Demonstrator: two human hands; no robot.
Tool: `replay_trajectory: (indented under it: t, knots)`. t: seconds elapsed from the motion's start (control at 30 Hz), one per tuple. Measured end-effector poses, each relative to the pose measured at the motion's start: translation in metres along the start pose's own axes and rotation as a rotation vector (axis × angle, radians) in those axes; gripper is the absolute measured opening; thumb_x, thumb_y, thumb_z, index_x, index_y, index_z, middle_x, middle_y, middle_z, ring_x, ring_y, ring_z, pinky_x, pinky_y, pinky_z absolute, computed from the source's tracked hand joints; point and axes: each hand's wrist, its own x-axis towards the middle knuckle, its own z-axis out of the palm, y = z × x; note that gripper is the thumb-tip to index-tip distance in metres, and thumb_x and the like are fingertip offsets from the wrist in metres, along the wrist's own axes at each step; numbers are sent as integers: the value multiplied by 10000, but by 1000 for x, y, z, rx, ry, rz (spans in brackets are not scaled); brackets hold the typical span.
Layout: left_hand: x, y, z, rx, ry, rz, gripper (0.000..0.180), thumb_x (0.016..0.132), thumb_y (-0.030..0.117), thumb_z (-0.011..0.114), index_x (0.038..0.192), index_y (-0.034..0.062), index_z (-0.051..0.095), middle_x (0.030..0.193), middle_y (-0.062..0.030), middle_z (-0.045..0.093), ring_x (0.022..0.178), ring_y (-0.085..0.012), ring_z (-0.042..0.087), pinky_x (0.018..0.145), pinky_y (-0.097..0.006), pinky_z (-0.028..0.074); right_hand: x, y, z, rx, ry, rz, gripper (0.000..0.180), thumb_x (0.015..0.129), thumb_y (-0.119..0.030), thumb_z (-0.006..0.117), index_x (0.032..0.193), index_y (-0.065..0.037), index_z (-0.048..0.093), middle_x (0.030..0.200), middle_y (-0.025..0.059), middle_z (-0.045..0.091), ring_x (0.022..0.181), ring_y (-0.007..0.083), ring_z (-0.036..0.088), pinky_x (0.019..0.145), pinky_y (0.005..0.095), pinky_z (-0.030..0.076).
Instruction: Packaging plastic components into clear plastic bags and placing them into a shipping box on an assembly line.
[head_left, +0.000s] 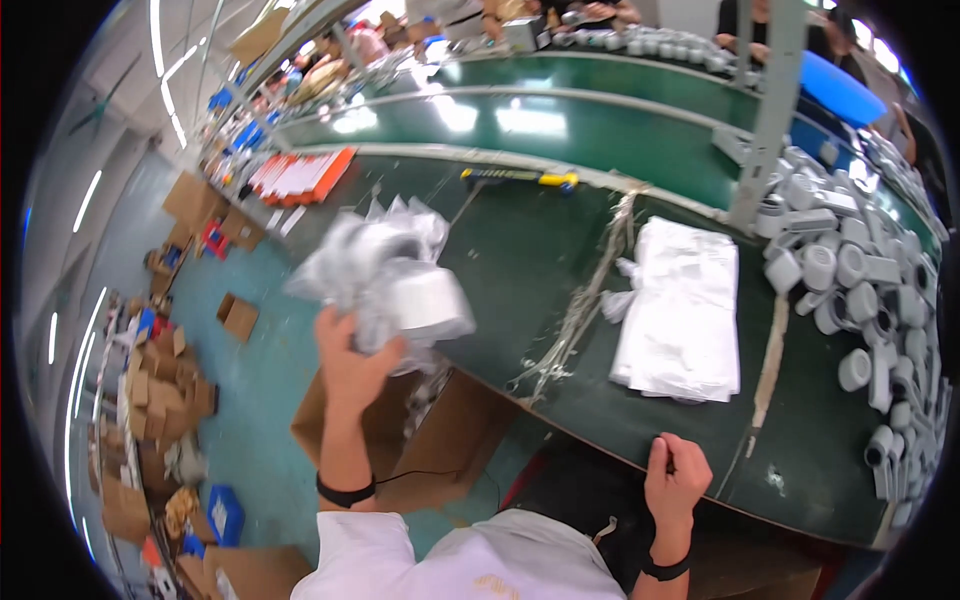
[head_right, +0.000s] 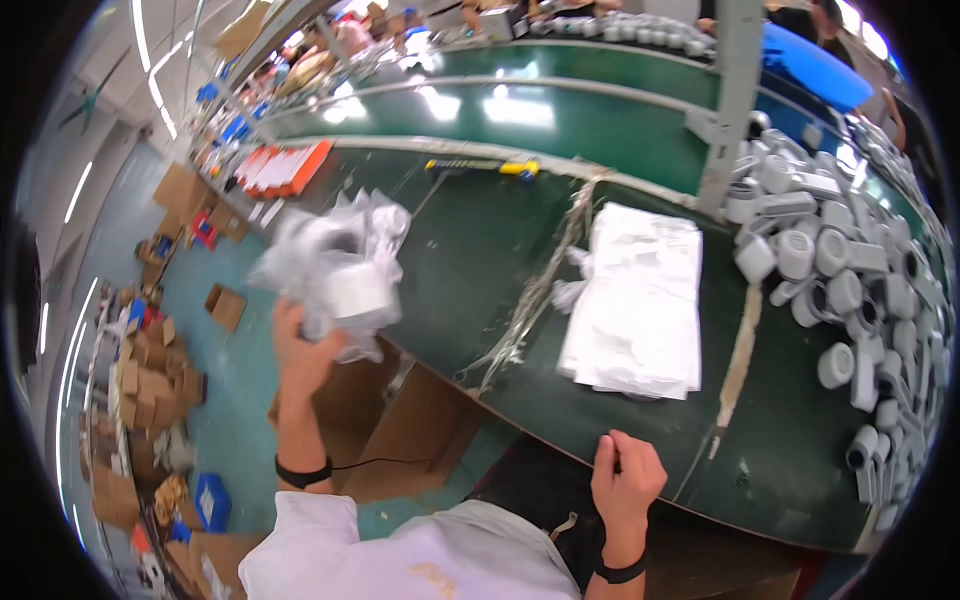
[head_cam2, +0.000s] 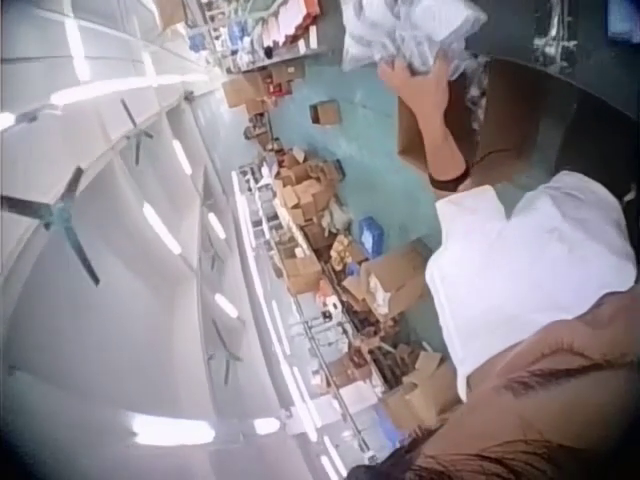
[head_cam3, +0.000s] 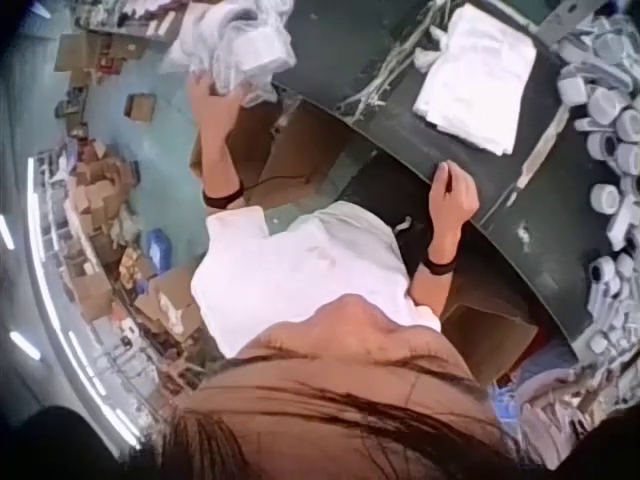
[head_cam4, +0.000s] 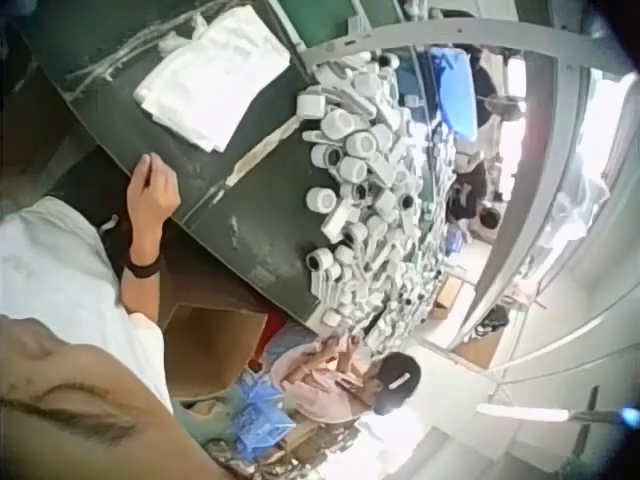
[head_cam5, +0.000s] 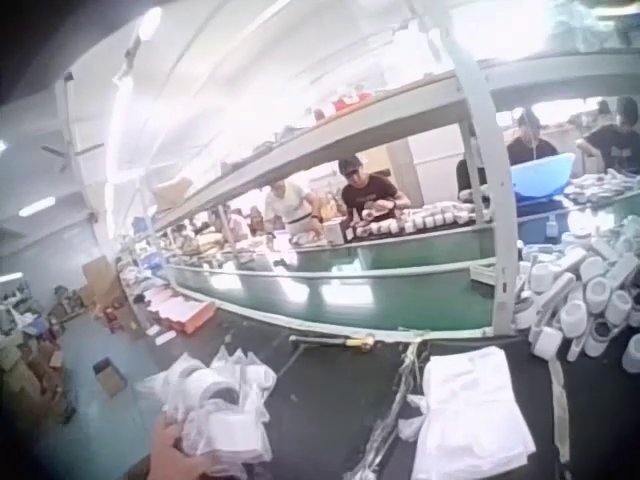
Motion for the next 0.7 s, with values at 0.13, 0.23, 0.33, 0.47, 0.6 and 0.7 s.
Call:
replay_trajectory:
  t: [0.13,0.23,0.33,0.47,0.6,0.7]
  knots:
    - [-50,-78,-90,85,120,-410,586,651,262,820,1093,-52,599,1250,-219,496,1155,-325,497,984,-396,412,-5,-7,8,2,-39,-28,47,856,-25,669,893,0,657,734,94,607,558,184,523,499,298,402]
    - [-89,-149,-104,57,46,-686,643,671,277,818,1130,-102,577,1227,-244,548,1102,-318,549,932,-394,452,-4,-14,15,8,-47,-32,44,854,-20,667,893,-3,657,736,96,608,568,199,535,521,302,421]
    - [-110,-183,-42,215,14,-887,641,690,288,818,1128,-122,593,1142,-243,620,1002,-304,603,861,-394,485,2,-12,8,-47,-10,-48,45,839,-15,673,882,-12,660,733,106,614,576,224,555,529,317,433]
    - [-147,-216,29,-295,-169,-960,544,728,223,799,1142,-89,631,1049,-180,674,896,-263,641,780,-380,515,3,-11,8,-137,13,-27,53,777,-47,716,807,-64,676,702,92,644,613,266,620,567,352,499]
    - [-184,-320,58,-251,-395,-1107,517,755,246,735,1140,-84,633,1049,-166,669,912,-260,646,785,-383,530,7,-13,14,-125,110,-66,79,759,-77,746,804,-70,681,696,73,648,604,233,628,530,324,506]
    - [-185,-352,91,-987,-514,-1612,639,789,369,715,1277,-10,550,1257,-152,554,1154,-248,486,964,-366,399,6,-7,5,-143,81,-87,90,743,-87,760,782,-74,680,693,70,652,589,226,630,523,316,505]
